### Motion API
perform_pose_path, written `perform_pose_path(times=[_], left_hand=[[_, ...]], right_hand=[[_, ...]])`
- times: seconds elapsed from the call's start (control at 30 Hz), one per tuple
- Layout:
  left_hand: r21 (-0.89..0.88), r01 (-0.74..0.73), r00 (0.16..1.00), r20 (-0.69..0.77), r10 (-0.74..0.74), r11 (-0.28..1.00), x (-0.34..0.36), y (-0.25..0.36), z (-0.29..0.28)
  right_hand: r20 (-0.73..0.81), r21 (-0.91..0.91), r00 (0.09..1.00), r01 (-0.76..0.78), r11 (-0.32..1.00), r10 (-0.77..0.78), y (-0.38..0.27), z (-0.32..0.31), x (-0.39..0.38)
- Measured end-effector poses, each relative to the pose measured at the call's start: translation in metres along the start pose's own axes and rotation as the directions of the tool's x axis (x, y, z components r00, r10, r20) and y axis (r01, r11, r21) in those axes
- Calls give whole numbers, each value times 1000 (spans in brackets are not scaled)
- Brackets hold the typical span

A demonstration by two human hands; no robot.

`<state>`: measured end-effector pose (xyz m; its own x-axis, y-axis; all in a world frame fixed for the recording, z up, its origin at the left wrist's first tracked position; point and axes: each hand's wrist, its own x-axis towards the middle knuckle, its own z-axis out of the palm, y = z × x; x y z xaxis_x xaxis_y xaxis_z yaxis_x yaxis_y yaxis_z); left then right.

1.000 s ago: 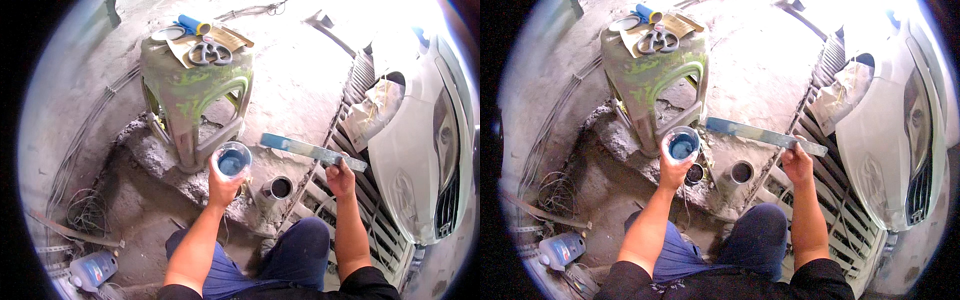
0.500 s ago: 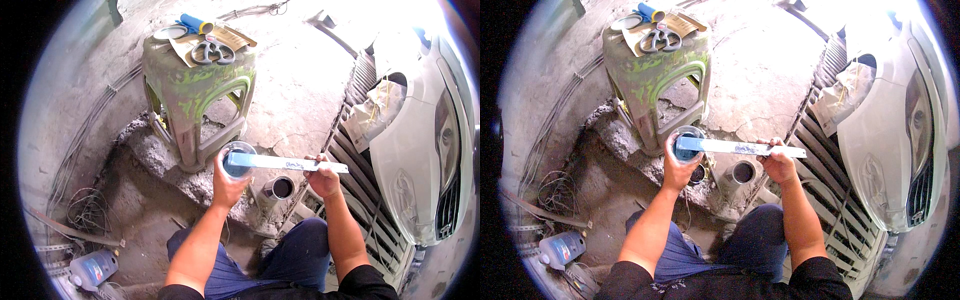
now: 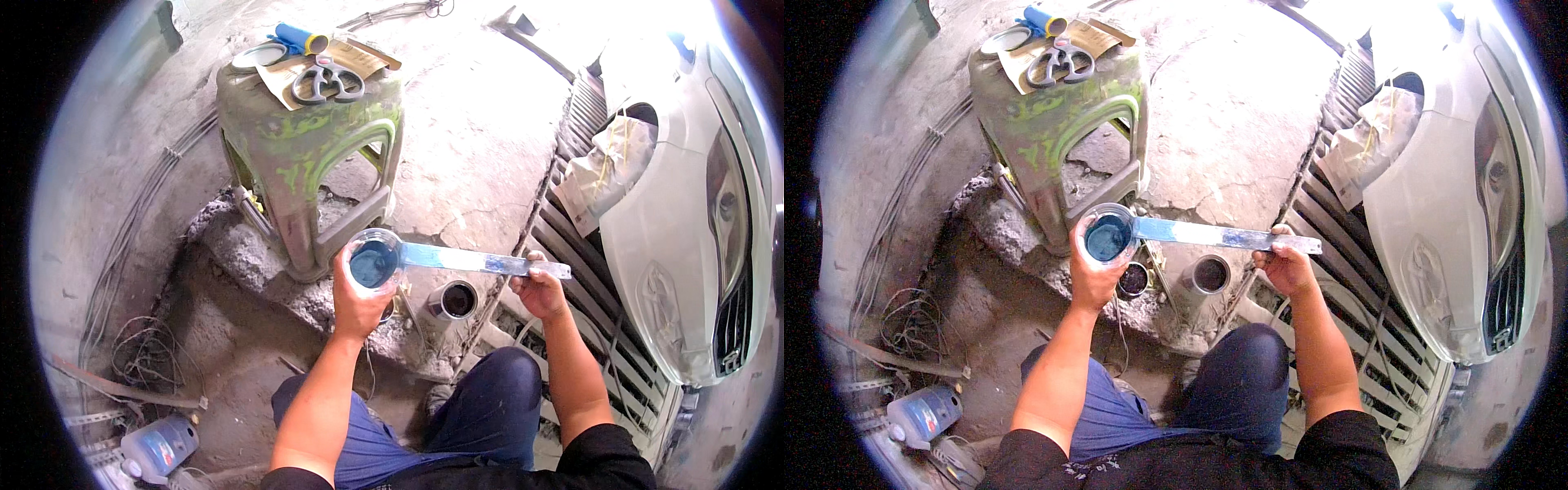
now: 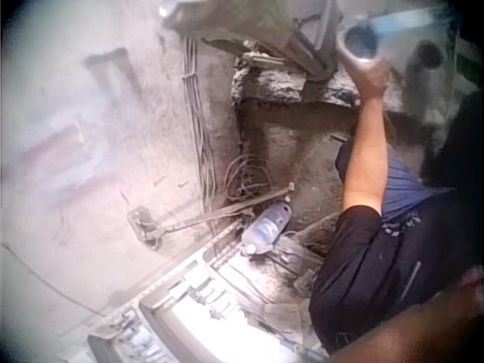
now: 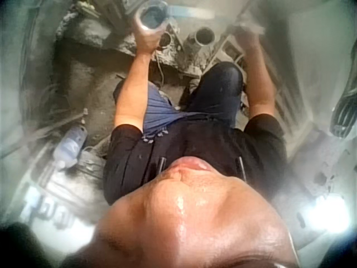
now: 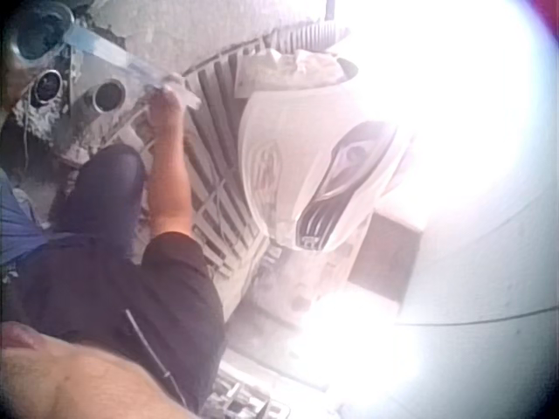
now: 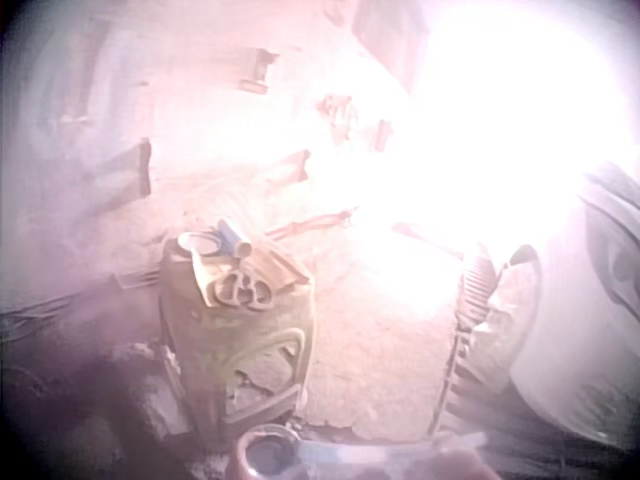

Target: The person walks through a cluttered garage, retrieves a paint can and a metal strip, and squats to mix the paint. They then walk outside to a car and apply the mixed paint to a detached car part using the metal strip.

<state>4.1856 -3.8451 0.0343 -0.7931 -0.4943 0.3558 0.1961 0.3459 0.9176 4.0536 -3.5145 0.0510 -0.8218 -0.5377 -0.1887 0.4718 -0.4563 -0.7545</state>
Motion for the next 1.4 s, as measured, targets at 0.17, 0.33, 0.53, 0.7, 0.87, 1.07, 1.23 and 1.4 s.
perform_pose_path(times=[0.17,0.33,0.53,0.7,0.87,1.07,1.23,1.4], left_hand=[[-63,-3,1000,-7,2,998,1,-1,4],[-48,57,998,21,-56,997,1,1,9],[-140,37,999,-8,-39,989,1,-4,8],[-104,14,1000,-15,-16,995,2,-4,5],[-216,108,994,59,-97,970,2,-2,13],[-89,67,998,-12,-69,994,5,8,16],[-62,118,993,24,-116,991,3,10,13],[-121,49,999,10,-48,991,0,-2,14]], right_hand=[[-56,145,997,56,988,-48,-15,4,-1],[7,158,1000,2,987,-3,2,28,9],[-71,112,997,-11,994,19,7,-1,8],[-99,184,992,99,978,-82,-17,4,-8],[-17,154,997,75,985,-74,-12,27,5],[242,185,958,111,977,-154,3,20,23],[197,150,965,144,978,-172,9,30,26],[3,43,998,66,997,-66,16,31,24]])
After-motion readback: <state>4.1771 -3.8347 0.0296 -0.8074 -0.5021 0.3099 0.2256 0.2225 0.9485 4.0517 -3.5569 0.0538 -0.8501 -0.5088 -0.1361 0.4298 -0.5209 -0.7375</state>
